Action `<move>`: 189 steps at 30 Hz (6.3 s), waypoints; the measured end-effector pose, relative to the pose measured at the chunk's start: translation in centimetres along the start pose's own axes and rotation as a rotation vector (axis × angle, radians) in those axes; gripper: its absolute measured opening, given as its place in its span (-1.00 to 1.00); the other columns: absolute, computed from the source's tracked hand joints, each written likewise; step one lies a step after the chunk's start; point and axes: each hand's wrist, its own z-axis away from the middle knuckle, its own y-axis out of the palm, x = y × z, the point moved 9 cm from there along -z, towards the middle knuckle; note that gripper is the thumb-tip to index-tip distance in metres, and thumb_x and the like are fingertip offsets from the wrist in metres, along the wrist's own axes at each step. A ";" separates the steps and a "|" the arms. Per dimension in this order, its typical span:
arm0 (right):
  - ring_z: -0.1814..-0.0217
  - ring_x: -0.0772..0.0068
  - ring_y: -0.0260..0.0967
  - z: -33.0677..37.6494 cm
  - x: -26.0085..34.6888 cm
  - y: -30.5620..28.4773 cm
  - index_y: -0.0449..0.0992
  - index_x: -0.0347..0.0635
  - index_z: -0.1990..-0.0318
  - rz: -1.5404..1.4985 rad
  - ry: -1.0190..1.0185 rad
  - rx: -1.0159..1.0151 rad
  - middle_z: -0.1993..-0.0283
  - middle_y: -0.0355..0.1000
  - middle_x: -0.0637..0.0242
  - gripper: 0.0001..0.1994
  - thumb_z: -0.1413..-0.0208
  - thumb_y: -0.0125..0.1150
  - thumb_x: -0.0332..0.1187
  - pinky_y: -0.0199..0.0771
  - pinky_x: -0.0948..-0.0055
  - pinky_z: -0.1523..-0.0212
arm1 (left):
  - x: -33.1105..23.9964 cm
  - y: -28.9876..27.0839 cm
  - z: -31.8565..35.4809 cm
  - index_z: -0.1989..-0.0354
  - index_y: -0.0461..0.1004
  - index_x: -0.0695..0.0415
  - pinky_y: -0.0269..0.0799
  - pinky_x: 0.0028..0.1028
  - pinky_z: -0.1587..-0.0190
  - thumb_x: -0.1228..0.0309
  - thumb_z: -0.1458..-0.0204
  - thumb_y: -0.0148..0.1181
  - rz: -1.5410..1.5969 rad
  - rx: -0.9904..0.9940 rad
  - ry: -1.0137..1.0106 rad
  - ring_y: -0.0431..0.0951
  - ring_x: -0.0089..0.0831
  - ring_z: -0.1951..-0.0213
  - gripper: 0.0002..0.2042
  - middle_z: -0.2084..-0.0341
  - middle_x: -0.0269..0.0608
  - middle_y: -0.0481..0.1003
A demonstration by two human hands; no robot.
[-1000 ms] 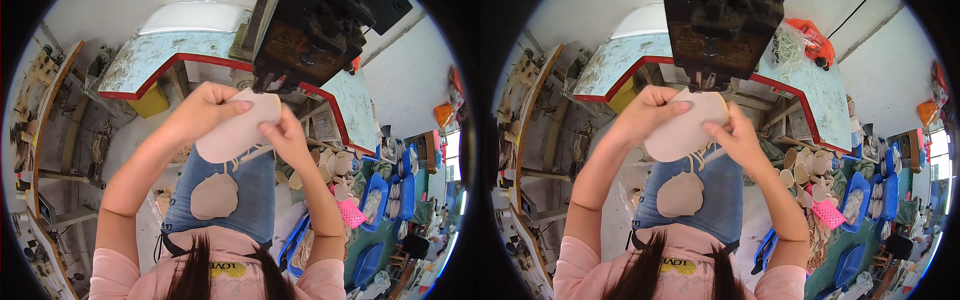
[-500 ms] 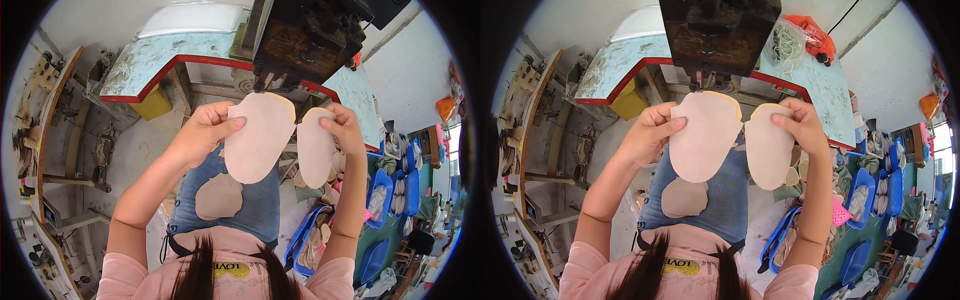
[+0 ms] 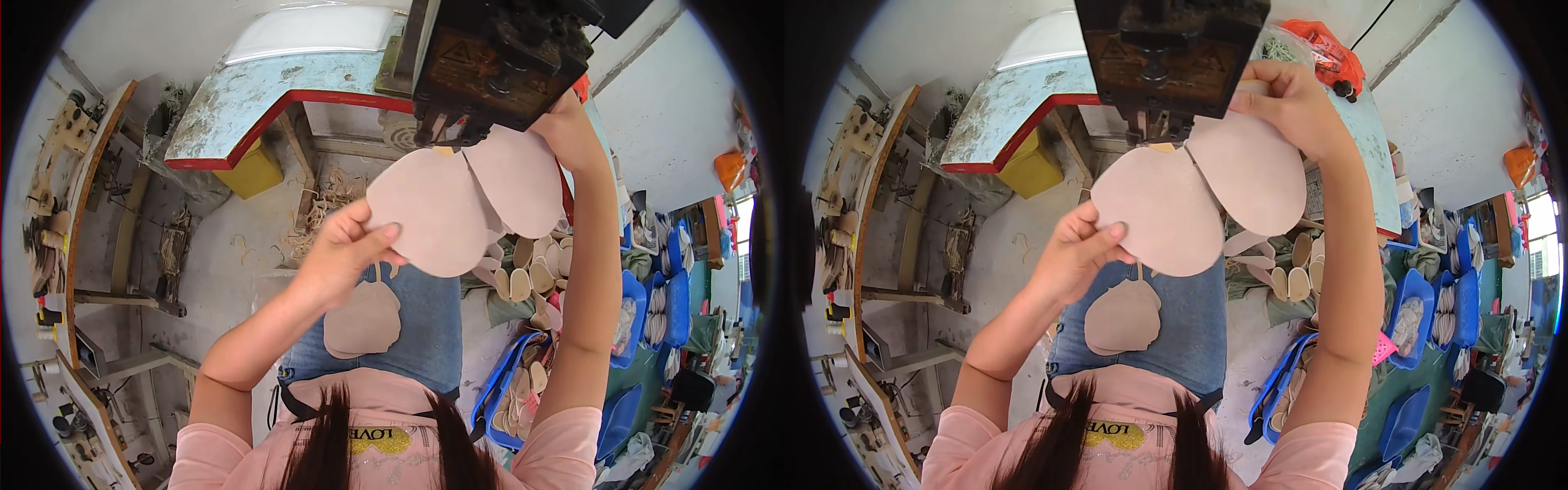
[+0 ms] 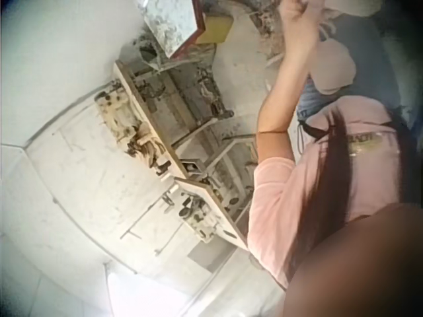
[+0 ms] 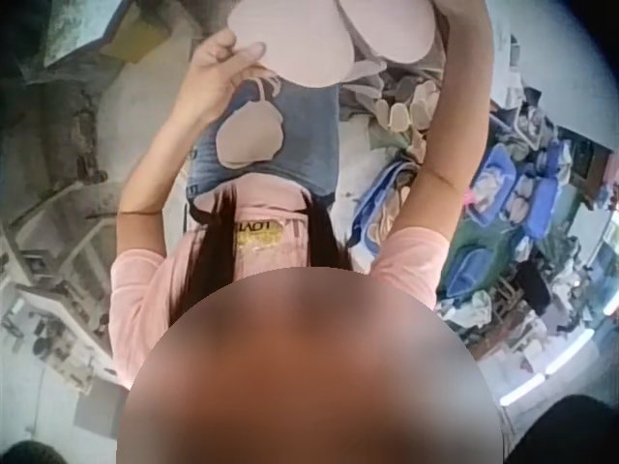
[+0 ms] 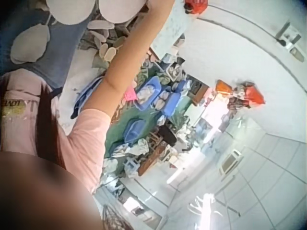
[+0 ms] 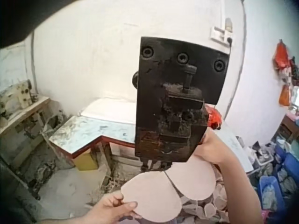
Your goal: Trim the edges of foam shoe components using an industrial trimming machine.
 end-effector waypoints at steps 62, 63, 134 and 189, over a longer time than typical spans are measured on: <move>0.58 0.73 0.25 3.8 -2.8 -0.8 0.38 -0.25 0.45 -0.069 0.173 -0.073 0.57 0.35 0.45 -0.86 0.14 0.15 -0.39 0.23 0.73 0.56 | -1.7 -2.1 -1.0 0.34 0.38 0.20 0.25 -0.71 0.46 0.45 0.05 0.05 -0.075 -0.042 0.054 0.38 -0.72 0.50 -0.88 0.53 -0.37 0.44; 0.54 0.71 0.27 3.0 -2.5 -0.8 0.41 -0.29 0.41 -0.063 0.166 -0.042 0.52 0.38 0.41 -0.83 0.15 0.17 -0.38 0.26 0.71 0.52 | -1.7 -2.1 -0.8 0.33 0.38 0.20 0.26 -0.70 0.46 0.46 0.05 0.05 -0.080 -0.048 0.058 0.39 -0.71 0.49 -0.87 0.51 -0.36 0.45; 0.51 0.71 0.27 9.2 -8.0 -0.5 0.36 -0.20 0.48 -0.264 0.289 -0.092 0.51 0.36 0.44 -0.86 0.15 0.18 -0.37 0.25 0.70 0.50 | -2.0 0.4 -2.3 0.26 0.40 0.26 0.37 -0.58 0.31 0.43 0.09 0.10 -0.013 0.037 -0.061 0.45 -0.60 0.39 -0.78 0.42 -0.25 0.47; 0.44 0.76 0.08 7.0 -4.5 7.5 0.28 -0.23 0.37 -0.054 0.098 -0.236 0.50 0.21 0.52 -0.83 -0.04 -0.01 -0.30 0.13 0.71 0.43 | -4.3 0.9 -4.4 0.35 0.44 0.30 0.31 -0.67 0.57 0.39 0.11 0.13 -0.411 0.119 0.001 0.40 -0.69 0.59 -0.78 0.58 -0.29 0.45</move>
